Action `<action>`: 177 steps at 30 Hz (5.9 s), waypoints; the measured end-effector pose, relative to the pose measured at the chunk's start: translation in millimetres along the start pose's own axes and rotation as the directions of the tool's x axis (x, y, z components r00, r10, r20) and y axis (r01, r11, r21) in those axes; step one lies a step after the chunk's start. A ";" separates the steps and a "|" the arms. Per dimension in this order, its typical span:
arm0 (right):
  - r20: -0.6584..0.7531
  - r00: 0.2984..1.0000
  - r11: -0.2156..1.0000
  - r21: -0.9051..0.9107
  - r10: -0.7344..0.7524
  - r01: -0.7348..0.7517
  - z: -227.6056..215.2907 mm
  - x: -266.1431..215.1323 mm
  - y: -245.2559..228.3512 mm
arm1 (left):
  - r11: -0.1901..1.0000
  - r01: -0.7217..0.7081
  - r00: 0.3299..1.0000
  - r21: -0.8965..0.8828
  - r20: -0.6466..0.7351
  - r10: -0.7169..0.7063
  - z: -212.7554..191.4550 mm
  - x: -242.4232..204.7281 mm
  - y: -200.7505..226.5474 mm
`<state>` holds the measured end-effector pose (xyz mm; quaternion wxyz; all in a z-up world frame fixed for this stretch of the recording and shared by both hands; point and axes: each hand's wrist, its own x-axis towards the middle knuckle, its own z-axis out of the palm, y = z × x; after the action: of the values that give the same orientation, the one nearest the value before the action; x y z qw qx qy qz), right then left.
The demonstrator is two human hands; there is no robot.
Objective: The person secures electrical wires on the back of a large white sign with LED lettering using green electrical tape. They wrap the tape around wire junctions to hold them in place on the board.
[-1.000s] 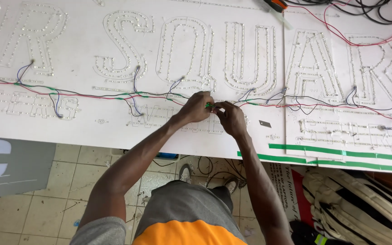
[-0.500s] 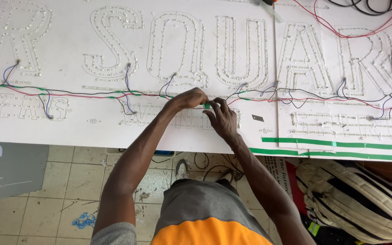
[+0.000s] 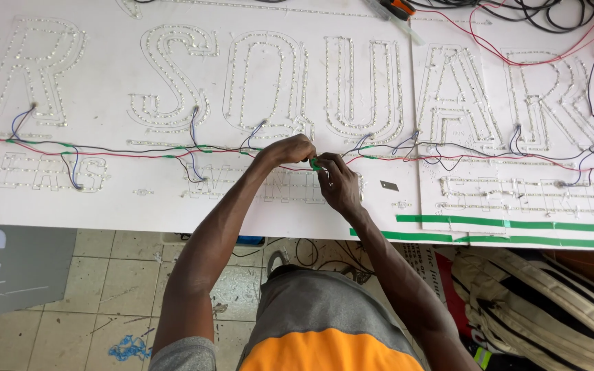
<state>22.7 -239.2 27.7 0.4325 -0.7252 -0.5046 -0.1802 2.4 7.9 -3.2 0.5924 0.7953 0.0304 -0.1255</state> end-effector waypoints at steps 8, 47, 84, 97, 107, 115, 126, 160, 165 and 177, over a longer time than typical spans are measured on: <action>-0.004 0.996 0.995 -0.059 0.085 -0.085 -2.7 -6.8 -7.4 | 0.999 -0.014 0.999 -0.035 -0.034 0.012 1.6 41.4 -61.4; 0.219 0.948 0.960 -0.213 0.231 -0.184 12.4 60.7 52.9 | 0.788 -0.254 0.801 0.561 -0.334 0.496 53.8 -63.8 38.1; 0.230 0.971 0.978 -0.209 0.062 -0.013 29.6 -19.7 59.3 | 0.998 0.049 0.998 0.036 0.034 -0.051 17.2 48.4 -78.7; 0.053 0.995 0.996 -0.039 -0.083 0.085 3.0 -3.0 15.7 | 0.967 0.104 0.994 0.232 0.003 -0.107 6.6 33.4 -22.5; -0.027 0.990 0.919 0.376 0.136 -0.116 -17.6 24.4 -10.1 | 0.994 0.058 0.998 0.092 -0.017 -0.056 5.2 -44.9 72.8; 0.077 0.955 0.953 0.081 0.287 -0.292 4.6 48.1 47.9 | 0.892 -0.124 0.932 0.434 -0.259 0.255 49.2 -58.8 44.1; 0.446 0.686 0.800 -0.130 0.575 -0.586 42.7 28.8 87.3 | 0.568 -0.077 0.812 0.819 -0.280 0.513 66.7 -87.1 49.4; 0.280 0.955 0.994 0.010 0.102 -0.109 2.9 2.9 29.1 | 0.994 0.110 0.992 -0.006 -0.058 -0.110 29.4 40.9 -65.2; 0.159 0.986 0.994 0.086 0.058 -0.072 -0.1 0.1 13.2 | 1.000 -0.013 1.000 0.014 -0.011 0.013 15.1 6.5 -12.1; 0.042 0.995 0.963 0.251 0.087 -0.095 -6.4 8.7 -9.9 | 1.000 -0.002 0.999 -0.001 -0.037 0.002 14.3 -28.3 21.5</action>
<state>18.7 -238.2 41.8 0.5214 -0.6891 -0.4963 -0.0832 -23.1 -9.3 19.8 0.5922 0.7972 0.0406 -0.1102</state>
